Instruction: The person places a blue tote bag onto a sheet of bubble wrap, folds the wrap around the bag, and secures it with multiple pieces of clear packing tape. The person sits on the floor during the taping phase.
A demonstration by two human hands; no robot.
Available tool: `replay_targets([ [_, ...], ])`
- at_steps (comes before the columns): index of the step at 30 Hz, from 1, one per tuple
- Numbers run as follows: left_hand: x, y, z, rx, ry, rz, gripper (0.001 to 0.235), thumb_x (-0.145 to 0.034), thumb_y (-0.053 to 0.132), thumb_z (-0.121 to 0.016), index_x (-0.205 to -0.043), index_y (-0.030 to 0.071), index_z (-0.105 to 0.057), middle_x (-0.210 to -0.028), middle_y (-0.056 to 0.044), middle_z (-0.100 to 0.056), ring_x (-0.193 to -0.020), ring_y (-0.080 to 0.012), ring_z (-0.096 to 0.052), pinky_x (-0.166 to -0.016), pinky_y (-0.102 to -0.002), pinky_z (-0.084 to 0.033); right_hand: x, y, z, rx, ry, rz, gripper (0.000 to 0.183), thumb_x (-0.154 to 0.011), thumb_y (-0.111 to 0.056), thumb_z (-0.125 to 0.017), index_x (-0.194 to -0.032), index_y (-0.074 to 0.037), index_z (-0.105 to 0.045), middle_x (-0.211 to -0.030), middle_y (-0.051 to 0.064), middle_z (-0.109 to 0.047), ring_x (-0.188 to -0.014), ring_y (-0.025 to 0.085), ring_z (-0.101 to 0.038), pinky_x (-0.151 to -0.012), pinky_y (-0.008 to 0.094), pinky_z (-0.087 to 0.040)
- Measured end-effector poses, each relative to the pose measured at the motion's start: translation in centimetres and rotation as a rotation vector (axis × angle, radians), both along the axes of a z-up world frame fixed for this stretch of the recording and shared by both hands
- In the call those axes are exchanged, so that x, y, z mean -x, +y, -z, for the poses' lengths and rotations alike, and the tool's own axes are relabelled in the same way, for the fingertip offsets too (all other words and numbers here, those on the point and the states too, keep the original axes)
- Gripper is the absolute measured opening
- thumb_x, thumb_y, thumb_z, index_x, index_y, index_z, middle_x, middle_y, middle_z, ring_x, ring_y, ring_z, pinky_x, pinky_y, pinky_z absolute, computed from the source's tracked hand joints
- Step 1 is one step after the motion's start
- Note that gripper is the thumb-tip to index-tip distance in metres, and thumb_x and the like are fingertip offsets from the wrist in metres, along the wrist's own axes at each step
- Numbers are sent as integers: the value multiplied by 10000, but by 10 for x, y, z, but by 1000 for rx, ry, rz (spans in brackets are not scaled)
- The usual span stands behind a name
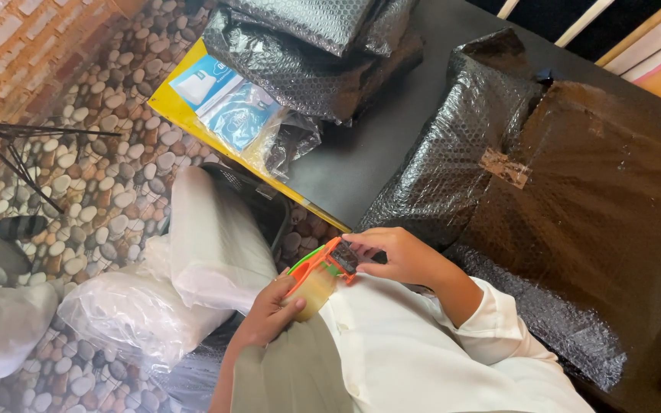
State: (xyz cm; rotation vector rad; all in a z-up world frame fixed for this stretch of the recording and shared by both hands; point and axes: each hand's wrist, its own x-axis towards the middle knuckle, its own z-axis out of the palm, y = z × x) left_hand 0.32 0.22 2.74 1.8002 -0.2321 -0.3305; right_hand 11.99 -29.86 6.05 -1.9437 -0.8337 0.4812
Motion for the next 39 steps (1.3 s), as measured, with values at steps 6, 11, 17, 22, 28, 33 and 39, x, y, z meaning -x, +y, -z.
replay_targets([
  [6, -2, -4, -16, -32, 63, -6, 308, -987, 402, -572, -935, 103, -624, -936, -9, -629, -1004, -166, -589, -1122, -370, -344, 11, 15, -12, -48, 136, 218, 457, -825, -139, -816, -1269, -86, -721, -1157, 106, -750, -907, 173, -767, -857, 271, -663],
  [11, 1, -8, -6, -39, 2, -38, 303, -982, 391, -585, -908, 98, -610, -863, 9, -596, -866, -131, -598, -1254, -478, -227, 19, 26, 15, -81, 204, 434, 330, -773, -163, -866, -1080, -55, -809, -1139, 95, -758, -873, 118, -749, -839, 237, -666],
  [17, 0, -12, 12, -77, -112, -70, 336, -997, 373, -596, -807, 115, -496, -766, 17, -440, -738, -152, -478, -1165, -451, -323, 18, 31, 23, -113, 202, 545, 139, -776, -114, -859, -908, -80, -834, -1028, 51, -753, -877, 105, -723, -775, 213, -630],
  [22, 1, -14, 21, -168, -103, -99, 379, -992, 397, -604, -767, 135, -449, -741, 19, -395, -708, -160, -433, -1015, -347, -386, 18, 32, 16, -28, 188, 543, 63, -806, -86, -826, -802, -108, -767, -907, 6, -741, -843, 117, -693, -780, 237, -566],
  [28, 2, -18, 20, -308, -81, -94, 459, -976, 456, -626, -726, 144, -401, -679, 29, -366, -666, -148, -451, -1123, -410, -384, 21, 30, 0, 161, 88, 412, 140, -909, -137, -694, -782, -130, -636, -842, -5, -705, -761, 161, -637, -684, 315, -473],
  [33, 4, -20, 24, -318, -103, -105, 526, -979, 474, -653, -725, 145, -331, -680, 27, -302, -637, -145, -378, -967, -302, -419, 22, 24, -11, 201, 89, 325, 123, -908, -162, -668, -799, -133, -619, -831, 9, -681, -740, 177, -620, -670, 325, -449],
  [39, -3, -20, -15, -279, 215, -191, 436, -879, 454, -722, -759, 130, -455, -744, 20, -385, -740, -139, -387, -816, -259, -363, 9, 20, -52, 32, 354, 273, 144, -898, -108, -759, -773, -110, -687, -725, -30, -701, -593, 41, -508, -532, 231, -389],
])
